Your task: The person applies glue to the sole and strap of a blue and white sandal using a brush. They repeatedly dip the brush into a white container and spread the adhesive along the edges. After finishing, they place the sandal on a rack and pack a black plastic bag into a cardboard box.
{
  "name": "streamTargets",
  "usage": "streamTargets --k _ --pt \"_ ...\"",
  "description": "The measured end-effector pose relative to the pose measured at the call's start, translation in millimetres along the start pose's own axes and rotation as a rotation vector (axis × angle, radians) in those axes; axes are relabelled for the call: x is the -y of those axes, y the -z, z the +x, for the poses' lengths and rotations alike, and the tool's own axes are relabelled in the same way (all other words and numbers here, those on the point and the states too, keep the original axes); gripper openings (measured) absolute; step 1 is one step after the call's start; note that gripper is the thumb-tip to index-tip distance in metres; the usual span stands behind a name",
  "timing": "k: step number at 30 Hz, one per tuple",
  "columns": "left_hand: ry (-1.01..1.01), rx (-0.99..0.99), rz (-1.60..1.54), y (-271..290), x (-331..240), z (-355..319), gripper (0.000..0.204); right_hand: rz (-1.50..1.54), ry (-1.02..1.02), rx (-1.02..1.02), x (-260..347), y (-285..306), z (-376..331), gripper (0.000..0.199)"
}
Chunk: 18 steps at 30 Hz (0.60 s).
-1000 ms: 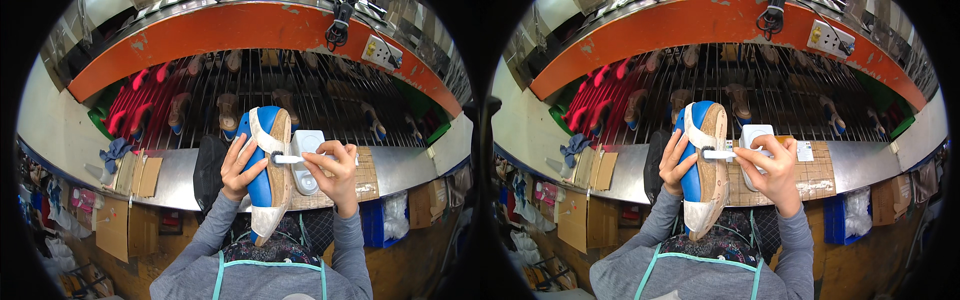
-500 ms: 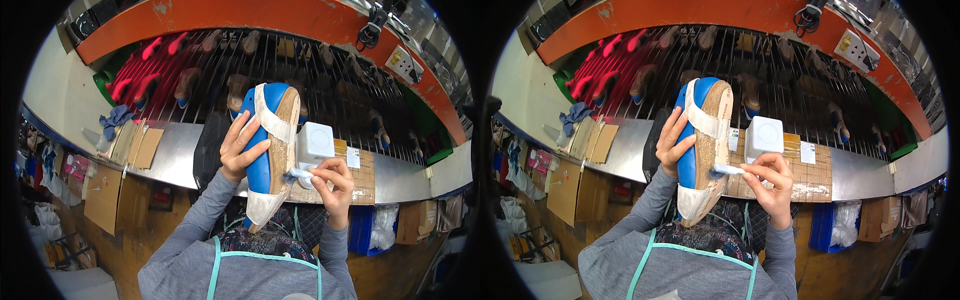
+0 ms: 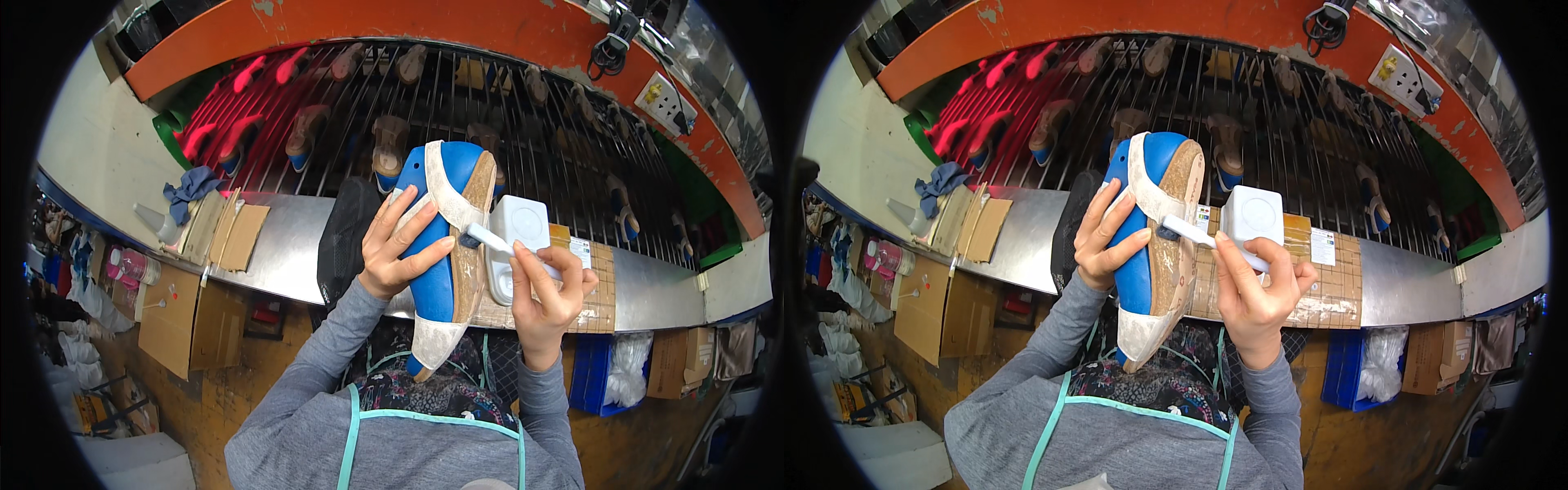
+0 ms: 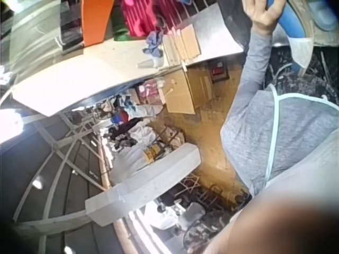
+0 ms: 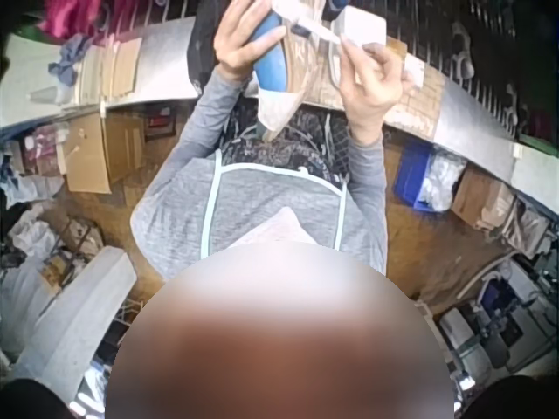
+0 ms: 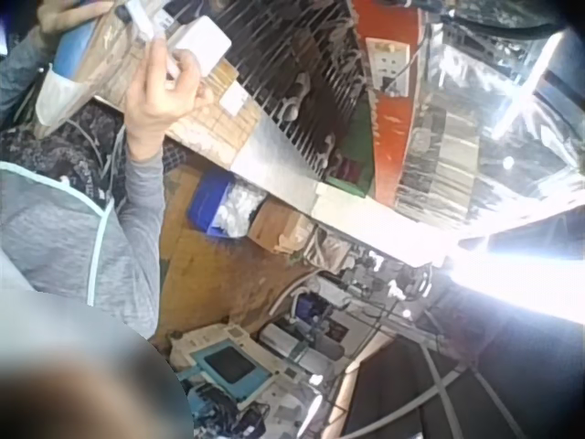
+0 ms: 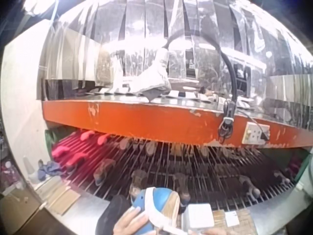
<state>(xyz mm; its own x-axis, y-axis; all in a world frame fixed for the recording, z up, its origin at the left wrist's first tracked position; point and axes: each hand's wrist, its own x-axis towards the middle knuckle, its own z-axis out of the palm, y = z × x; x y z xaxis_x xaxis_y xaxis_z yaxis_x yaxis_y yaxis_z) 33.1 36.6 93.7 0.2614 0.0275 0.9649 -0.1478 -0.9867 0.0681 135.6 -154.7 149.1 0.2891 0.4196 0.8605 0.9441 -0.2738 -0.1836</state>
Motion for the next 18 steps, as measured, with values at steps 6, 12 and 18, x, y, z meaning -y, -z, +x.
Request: streamTargets --k 6,12,18 --pt "-0.013 0.026 0.019 0.2 1.8 1.6 0.040 -0.086 0.042 -0.047 -0.8 -4.1 1.4 0.031" --pt "0.010 0.012 -0.005 -0.5 4.0 1.5 0.038 0.098 0.001 -0.014 -8.2 -7.4 4.8 0.027" --pt "0.036 0.001 0.009 -0.6 6.9 0.2 0.037 0.310 -0.147 0.191 -13.8 -1.9 0.4 0.021"
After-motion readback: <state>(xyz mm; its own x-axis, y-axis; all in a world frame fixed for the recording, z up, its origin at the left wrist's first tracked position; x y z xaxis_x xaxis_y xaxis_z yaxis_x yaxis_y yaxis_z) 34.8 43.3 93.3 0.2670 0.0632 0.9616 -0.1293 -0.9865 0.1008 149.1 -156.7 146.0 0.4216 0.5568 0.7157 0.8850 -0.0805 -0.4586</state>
